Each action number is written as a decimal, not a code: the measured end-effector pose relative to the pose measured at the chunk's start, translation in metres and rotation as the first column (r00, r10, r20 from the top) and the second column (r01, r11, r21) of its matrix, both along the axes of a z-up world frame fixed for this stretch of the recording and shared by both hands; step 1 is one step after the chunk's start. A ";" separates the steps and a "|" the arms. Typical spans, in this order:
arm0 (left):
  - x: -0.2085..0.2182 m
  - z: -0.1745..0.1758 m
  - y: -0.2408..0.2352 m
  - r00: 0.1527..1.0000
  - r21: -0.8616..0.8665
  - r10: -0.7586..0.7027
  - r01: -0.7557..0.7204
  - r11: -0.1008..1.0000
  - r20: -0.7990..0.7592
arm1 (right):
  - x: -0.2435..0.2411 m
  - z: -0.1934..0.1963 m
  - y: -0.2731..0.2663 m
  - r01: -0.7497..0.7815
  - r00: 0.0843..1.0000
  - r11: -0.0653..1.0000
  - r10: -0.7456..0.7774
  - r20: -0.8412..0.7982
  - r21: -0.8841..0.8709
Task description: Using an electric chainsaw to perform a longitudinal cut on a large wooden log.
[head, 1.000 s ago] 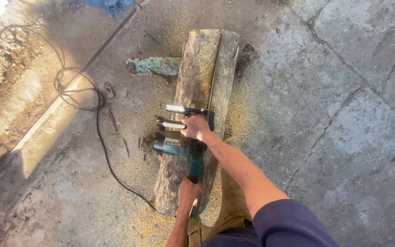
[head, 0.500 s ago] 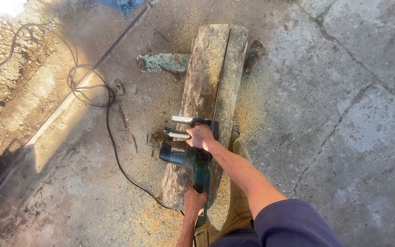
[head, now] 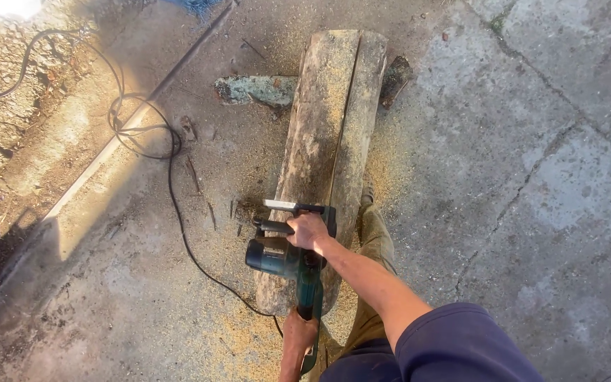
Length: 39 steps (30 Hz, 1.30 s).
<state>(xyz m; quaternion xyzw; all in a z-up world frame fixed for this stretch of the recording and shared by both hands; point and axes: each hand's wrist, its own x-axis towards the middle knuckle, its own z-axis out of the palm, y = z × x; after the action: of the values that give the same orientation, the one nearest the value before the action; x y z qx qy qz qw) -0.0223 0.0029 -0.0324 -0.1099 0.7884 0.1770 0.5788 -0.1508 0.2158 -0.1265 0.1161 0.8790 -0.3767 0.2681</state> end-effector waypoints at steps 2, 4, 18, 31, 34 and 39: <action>0.007 0.003 -0.009 1.000 -0.012 0.000 0.000 1.000 -0.011 | 0.008 0.000 -0.013 0.014 0.999 1.000 -0.014 -0.040 -0.005; 0.021 0.008 -0.026 1.000 -0.031 -0.003 0.003 1.000 -0.016 | 0.024 0.003 -0.032 0.030 0.997 0.999 -0.032 -0.075 -0.018; -0.016 -0.024 0.022 0.994 -0.118 -0.097 0.091 0.989 -0.048 | -0.019 0.008 0.033 0.038 0.999 0.994 -0.034 0.043 -0.107; -0.143 -0.024 0.221 0.952 0.209 0.080 -0.017 0.978 -0.294 | -0.140 -0.125 0.206 0.188 0.924 0.878 -0.006 -0.382 0.441; -0.131 -0.026 0.203 0.952 0.194 0.089 -0.032 0.980 -0.294 | -0.132 -0.090 0.191 0.175 0.938 0.854 0.007 -0.347 0.489; -0.129 -0.016 0.178 0.988 0.152 0.120 -0.105 0.983 -0.093 | -0.135 0.008 0.183 -0.040 0.999 0.984 0.042 -0.008 0.176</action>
<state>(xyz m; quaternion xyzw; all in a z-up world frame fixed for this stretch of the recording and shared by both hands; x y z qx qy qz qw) -0.1509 0.1807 -0.0483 -0.1022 0.7943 0.2724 0.5334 -0.2862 0.3986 -0.1183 0.1191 0.9127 -0.2927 0.2592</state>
